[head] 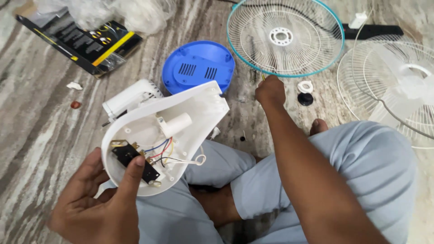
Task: The person sits on the floor and uses a screwdriver to work on the internal wiring of a white plastic fan housing. They manipulate wires and components inside the casing, occasionally reaching for parts on the floor.
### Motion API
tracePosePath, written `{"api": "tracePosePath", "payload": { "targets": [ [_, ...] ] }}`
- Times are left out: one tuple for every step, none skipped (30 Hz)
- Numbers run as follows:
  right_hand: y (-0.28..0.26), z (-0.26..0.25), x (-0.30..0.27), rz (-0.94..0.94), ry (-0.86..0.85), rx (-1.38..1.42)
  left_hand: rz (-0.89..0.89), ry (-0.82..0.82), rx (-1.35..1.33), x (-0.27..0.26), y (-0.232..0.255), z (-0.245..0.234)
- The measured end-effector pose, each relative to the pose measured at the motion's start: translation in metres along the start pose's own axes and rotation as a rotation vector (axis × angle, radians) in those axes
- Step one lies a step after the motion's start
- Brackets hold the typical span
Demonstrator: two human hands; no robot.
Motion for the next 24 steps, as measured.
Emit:
{"api": "tracePosePath", "payload": {
  "targets": [
    [-0.005,-0.007,-0.006,-0.022,0.038,0.044,-0.001,0.003,-0.034,0.000,-0.002,-0.001],
    [-0.010,-0.015,-0.015,-0.011,0.049,0.105,-0.003,0.007,-0.068,-0.001,-0.005,-0.002],
    [-0.013,-0.024,-0.024,0.000,0.060,0.166,-0.004,0.011,-0.102,-0.001,-0.008,-0.002],
    [-0.016,-0.033,-0.037,0.012,0.068,0.227,-0.009,0.029,-0.101,-0.001,-0.011,-0.002],
    [-0.020,-0.043,-0.049,-0.064,0.123,0.246,-0.014,0.048,-0.099,-0.002,-0.014,-0.002],
    [-0.025,-0.055,-0.062,-0.138,0.180,0.265,-0.019,0.066,-0.098,-0.003,-0.015,-0.003],
    [-0.030,-0.066,-0.075,-0.212,0.236,0.284,-0.024,0.071,-0.113,-0.004,-0.016,-0.004],
    [-0.037,-0.077,-0.089,-0.233,0.312,0.361,-0.030,0.075,-0.130,-0.005,-0.017,-0.005],
    [-0.046,-0.085,-0.104,-0.254,0.387,0.439,-0.036,0.078,-0.147,-0.006,-0.018,-0.006],
    [-0.056,-0.095,-0.117,-0.274,0.457,0.516,-0.020,0.085,-0.139,-0.006,-0.018,-0.007],
    [-0.066,-0.105,-0.126,-0.277,0.474,0.613,-0.004,0.091,-0.131,-0.006,-0.018,-0.007],
    [-0.073,-0.113,-0.139,-0.274,0.485,0.705,0.005,0.094,-0.119,-0.008,-0.020,-0.009],
    [-0.080,-0.122,-0.152,-0.271,0.496,0.797,-0.009,0.089,-0.121,-0.008,-0.022,-0.012],
    [-0.087,-0.130,-0.166,-0.308,0.443,0.914,-0.026,0.087,-0.123,-0.008,-0.025,-0.012],
    [-0.094,-0.138,-0.180,-0.343,0.386,1.030,-0.042,0.084,-0.125,-0.009,-0.026,-0.013],
    [-0.101,-0.145,-0.196,-0.374,0.327,1.155,-0.048,0.085,-0.142,-0.009,-0.027,-0.015],
    [-0.106,-0.153,-0.213,-0.384,0.253,1.178,-0.053,0.087,-0.158,-0.010,-0.028,-0.014],
    [-0.112,-0.160,-0.230,-0.400,0.183,1.212,-0.045,0.092,-0.175,-0.007,-0.027,-0.014],
    [-0.118,-0.167,-0.247,-0.416,0.112,1.245,-0.051,0.091,-0.184,-0.006,-0.026,-0.014],
    [-0.123,-0.172,-0.262,-0.381,0.023,1.250,-0.058,0.090,-0.195,-0.007,-0.025,-0.014],
    [-0.127,-0.175,-0.276,-0.347,-0.066,1.251,-0.066,0.089,-0.207,-0.007,-0.025,-0.014],
    [-0.129,-0.176,-0.288,-0.308,-0.157,1.243,-0.077,0.092,-0.208,-0.008,-0.025,-0.015],
    [-0.133,-0.176,-0.298,-0.302,-0.198,1.253,-0.089,0.095,-0.209,-0.007,-0.026,-0.015],
    [-0.135,-0.176,-0.306,-0.296,-0.240,1.261,-0.103,0.098,-0.212,-0.008,-0.027,-0.017]
  ]
}}
Point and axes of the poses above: each hand's wrist, its own x-axis towards the middle knuckle, its own z-axis out of the palm, y = z × x, the point moved 1 cm from there along x, towards the middle knuckle, and after that the axes turned 7 degrees about -x, right-handed, at the moved point
